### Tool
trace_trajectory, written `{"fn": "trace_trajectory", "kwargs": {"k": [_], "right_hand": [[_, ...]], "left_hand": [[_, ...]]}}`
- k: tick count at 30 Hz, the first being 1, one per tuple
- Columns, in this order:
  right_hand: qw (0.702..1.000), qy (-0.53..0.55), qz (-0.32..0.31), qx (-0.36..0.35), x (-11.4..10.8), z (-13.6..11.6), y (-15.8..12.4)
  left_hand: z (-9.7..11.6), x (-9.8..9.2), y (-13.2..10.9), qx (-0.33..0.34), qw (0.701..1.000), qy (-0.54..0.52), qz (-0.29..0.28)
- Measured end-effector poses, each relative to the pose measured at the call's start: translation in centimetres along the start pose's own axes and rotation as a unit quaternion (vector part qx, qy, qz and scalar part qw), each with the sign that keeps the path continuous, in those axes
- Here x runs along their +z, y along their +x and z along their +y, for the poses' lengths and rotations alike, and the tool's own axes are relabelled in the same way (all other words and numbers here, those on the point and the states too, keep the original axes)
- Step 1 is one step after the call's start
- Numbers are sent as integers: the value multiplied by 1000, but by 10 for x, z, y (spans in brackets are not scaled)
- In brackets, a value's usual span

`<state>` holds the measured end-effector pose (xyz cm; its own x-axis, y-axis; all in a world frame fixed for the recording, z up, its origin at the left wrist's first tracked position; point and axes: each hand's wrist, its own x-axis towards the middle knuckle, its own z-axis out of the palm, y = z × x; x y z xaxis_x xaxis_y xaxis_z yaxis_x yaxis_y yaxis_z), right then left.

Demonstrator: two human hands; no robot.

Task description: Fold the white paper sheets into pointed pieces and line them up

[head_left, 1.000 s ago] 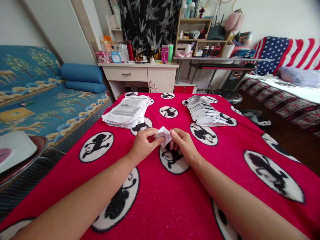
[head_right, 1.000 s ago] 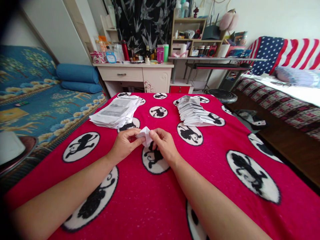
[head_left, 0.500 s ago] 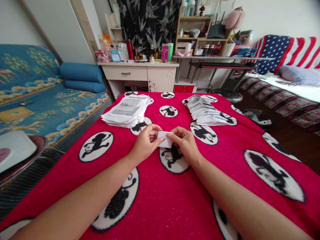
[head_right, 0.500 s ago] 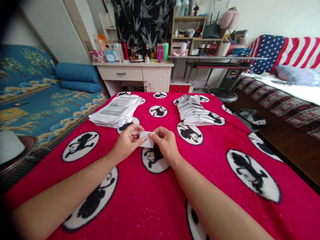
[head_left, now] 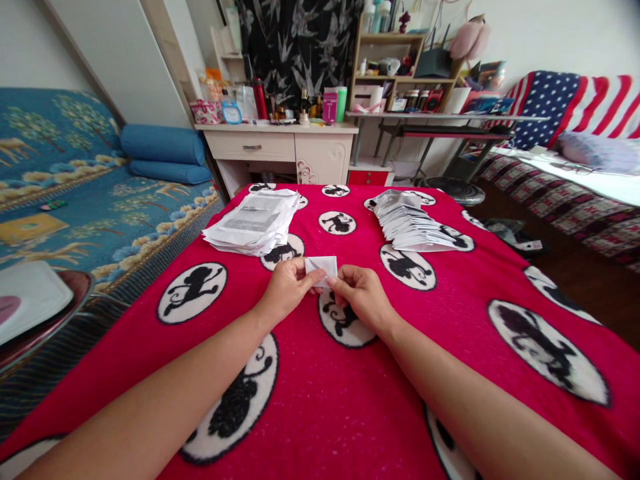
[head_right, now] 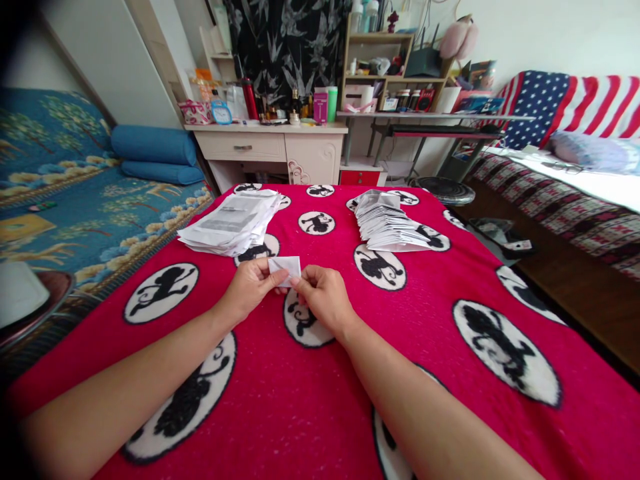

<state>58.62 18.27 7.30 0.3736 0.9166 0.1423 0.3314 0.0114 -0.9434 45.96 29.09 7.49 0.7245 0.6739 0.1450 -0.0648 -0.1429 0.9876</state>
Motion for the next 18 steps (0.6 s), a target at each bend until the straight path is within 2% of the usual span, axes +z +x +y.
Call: {"fn": "trace_trajectory", "kwargs": {"k": [2, 5, 9, 14, 16, 18], "right_hand": [[999, -38, -7, 0, 2, 1, 0], [998, -58, 30, -23, 3, 0, 1], [999, 25, 30, -25, 3, -2, 2], [990, 139, 16, 36, 4, -3, 4], [989, 140, 13, 48, 4, -3, 4], [995, 94, 26, 26, 3, -3, 4]], "left_hand": [[0, -2, 1, -1, 999, 32, 8], [-1, -6, 1, -6, 997, 73, -9], [-2, -7, 0, 10, 988, 150, -24], [-3, -4, 0, 62, 983, 171, 21], [-3, -4, 1, 89, 983, 154, 37], [-4, -5, 2, 121, 977, 171, 48]]}}
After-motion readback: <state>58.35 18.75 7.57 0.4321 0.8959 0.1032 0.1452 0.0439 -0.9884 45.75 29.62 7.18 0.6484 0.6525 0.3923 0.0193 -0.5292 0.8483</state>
